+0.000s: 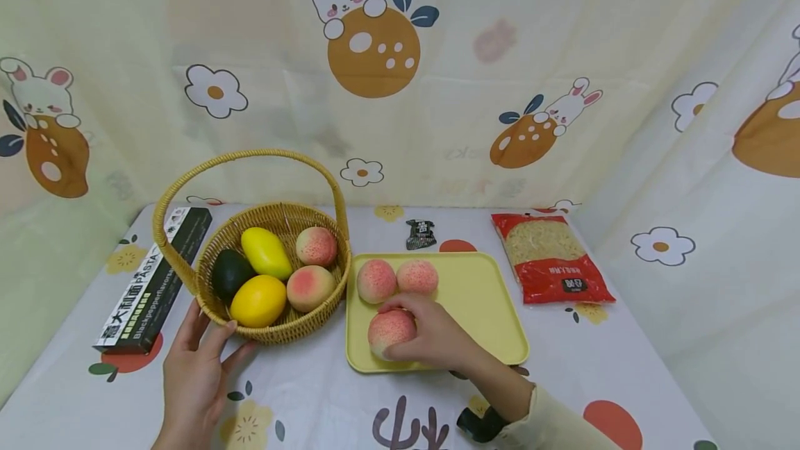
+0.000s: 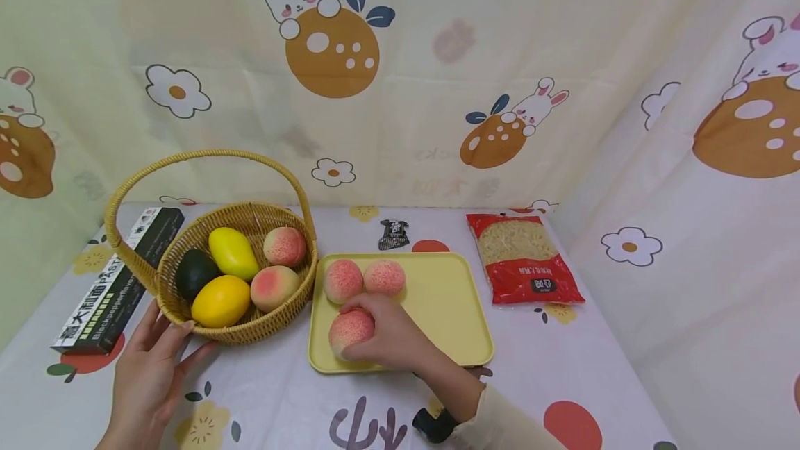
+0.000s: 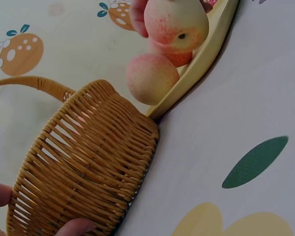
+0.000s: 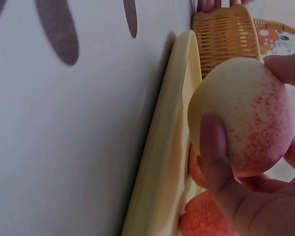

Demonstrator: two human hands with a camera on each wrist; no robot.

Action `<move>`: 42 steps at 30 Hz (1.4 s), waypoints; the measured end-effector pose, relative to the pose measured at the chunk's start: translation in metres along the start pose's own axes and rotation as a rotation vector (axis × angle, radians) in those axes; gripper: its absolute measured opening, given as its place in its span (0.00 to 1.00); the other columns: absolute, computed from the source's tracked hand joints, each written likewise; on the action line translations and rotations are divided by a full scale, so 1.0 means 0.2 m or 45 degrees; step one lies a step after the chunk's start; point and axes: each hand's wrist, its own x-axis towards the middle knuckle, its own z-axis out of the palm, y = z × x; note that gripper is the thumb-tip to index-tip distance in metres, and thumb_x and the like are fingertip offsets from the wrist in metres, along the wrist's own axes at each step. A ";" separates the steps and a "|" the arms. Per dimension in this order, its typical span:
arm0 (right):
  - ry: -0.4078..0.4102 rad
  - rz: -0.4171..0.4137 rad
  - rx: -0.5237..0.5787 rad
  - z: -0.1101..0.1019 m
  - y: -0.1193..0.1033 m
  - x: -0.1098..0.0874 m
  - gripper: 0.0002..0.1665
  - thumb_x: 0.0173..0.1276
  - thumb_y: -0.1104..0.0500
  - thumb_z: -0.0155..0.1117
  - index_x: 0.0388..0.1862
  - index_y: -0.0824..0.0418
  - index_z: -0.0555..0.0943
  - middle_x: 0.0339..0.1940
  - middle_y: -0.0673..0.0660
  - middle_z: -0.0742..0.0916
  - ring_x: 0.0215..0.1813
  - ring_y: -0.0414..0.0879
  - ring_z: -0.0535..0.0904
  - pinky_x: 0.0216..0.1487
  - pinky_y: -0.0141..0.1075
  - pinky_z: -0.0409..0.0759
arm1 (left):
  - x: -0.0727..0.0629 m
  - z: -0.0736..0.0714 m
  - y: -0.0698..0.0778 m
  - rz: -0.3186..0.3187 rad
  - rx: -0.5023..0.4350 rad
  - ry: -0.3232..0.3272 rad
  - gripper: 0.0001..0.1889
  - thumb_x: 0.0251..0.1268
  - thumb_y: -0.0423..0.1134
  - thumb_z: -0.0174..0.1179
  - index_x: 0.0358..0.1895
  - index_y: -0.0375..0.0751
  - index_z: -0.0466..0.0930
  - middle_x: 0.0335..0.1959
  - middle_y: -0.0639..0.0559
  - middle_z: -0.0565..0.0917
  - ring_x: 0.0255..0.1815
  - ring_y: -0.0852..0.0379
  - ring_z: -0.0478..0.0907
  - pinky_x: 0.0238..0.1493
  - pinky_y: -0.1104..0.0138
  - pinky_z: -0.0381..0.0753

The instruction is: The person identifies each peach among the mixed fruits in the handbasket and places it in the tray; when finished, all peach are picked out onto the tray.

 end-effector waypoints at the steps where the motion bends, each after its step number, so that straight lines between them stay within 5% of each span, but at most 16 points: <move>1: 0.003 -0.015 -0.027 0.01 0.00 0.01 0.31 0.51 0.56 0.81 0.56 0.49 0.84 0.54 0.44 0.86 0.56 0.43 0.79 0.62 0.42 0.81 | 0.00 0.00 0.00 0.000 0.002 -0.001 0.42 0.79 0.35 0.57 0.82 0.82 0.51 0.89 0.59 0.49 0.81 0.43 0.64 0.56 0.53 0.88; 24: -0.063 -0.081 -0.174 0.05 -0.06 0.05 0.33 0.53 0.54 0.82 0.60 0.54 0.85 0.57 0.48 0.88 0.60 0.44 0.79 0.69 0.46 0.78 | -0.01 0.00 0.01 0.004 0.013 0.011 0.42 0.79 0.36 0.58 0.82 0.82 0.51 0.89 0.58 0.50 0.81 0.43 0.64 0.54 0.53 0.88; 35: -0.072 -0.127 -0.125 0.03 -0.08 0.01 0.31 0.56 0.58 0.79 0.61 0.54 0.84 0.58 0.49 0.88 0.61 0.47 0.81 0.68 0.49 0.83 | -0.01 0.00 0.00 0.011 0.006 0.000 0.41 0.79 0.36 0.58 0.82 0.82 0.51 0.89 0.58 0.50 0.81 0.43 0.64 0.55 0.53 0.87; 42: -0.057 0.017 0.063 -0.04 -0.08 -0.05 0.32 0.66 0.54 0.77 0.69 0.52 0.81 0.67 0.54 0.85 0.61 0.53 0.84 0.61 0.51 0.86 | -0.02 0.00 0.00 0.014 0.017 0.003 0.41 0.79 0.37 0.57 0.82 0.82 0.51 0.89 0.57 0.50 0.81 0.43 0.64 0.54 0.53 0.88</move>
